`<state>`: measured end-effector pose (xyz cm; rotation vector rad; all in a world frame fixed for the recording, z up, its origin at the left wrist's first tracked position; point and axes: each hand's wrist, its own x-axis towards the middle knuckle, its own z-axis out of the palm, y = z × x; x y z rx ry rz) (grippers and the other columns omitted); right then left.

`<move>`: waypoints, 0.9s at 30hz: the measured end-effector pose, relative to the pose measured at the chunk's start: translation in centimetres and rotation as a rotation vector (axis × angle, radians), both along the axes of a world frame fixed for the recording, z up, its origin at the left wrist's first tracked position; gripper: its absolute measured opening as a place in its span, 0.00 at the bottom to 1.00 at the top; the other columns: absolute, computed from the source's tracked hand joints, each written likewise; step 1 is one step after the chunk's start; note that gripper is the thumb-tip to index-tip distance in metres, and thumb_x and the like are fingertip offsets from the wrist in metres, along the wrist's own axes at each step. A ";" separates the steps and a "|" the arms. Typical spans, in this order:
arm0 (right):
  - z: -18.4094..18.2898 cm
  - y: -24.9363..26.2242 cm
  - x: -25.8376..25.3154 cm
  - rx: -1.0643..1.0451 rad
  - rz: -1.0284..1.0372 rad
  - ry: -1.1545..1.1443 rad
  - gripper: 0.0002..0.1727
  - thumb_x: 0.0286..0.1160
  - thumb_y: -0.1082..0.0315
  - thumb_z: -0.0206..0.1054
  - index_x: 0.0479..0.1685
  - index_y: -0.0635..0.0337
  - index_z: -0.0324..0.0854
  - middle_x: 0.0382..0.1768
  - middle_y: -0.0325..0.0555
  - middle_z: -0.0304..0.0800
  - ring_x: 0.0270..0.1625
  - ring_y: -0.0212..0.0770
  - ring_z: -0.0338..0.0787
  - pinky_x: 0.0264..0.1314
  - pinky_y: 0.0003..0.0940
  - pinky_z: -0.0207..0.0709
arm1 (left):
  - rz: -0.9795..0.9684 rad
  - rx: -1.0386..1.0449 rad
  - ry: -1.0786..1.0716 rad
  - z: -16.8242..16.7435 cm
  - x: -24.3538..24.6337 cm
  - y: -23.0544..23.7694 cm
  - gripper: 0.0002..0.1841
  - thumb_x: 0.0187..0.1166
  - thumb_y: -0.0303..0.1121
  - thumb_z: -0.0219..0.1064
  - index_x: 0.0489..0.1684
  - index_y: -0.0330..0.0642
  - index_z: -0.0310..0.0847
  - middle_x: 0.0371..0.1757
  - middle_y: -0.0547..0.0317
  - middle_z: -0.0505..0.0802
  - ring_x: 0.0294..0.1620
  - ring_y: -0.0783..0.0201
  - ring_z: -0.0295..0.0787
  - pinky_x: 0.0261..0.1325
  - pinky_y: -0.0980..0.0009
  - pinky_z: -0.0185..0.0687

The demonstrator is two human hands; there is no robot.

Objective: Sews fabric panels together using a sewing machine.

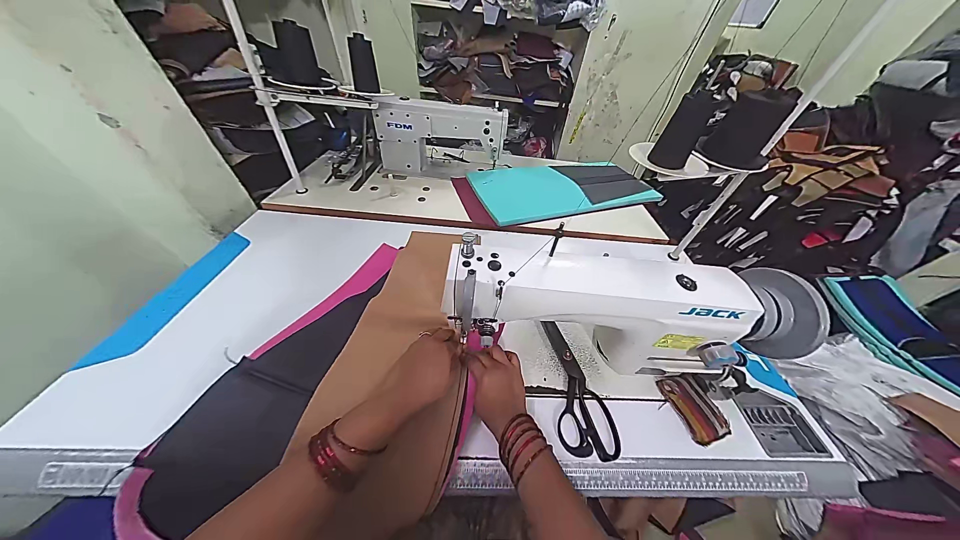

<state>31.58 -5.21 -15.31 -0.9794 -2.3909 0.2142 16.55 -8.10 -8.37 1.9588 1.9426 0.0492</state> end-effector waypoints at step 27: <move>2.0 -15.3 1.6 -1.086 0.341 0.368 0.19 0.79 0.61 0.70 0.49 0.75 0.88 0.49 0.62 0.92 0.57 0.48 0.91 0.66 0.48 0.80 | -0.386 -0.015 -0.073 0.2 -4.3 -4.2 0.27 0.86 0.48 0.60 0.79 0.44 0.80 0.84 0.44 0.77 0.88 0.41 0.65 0.88 0.41 0.53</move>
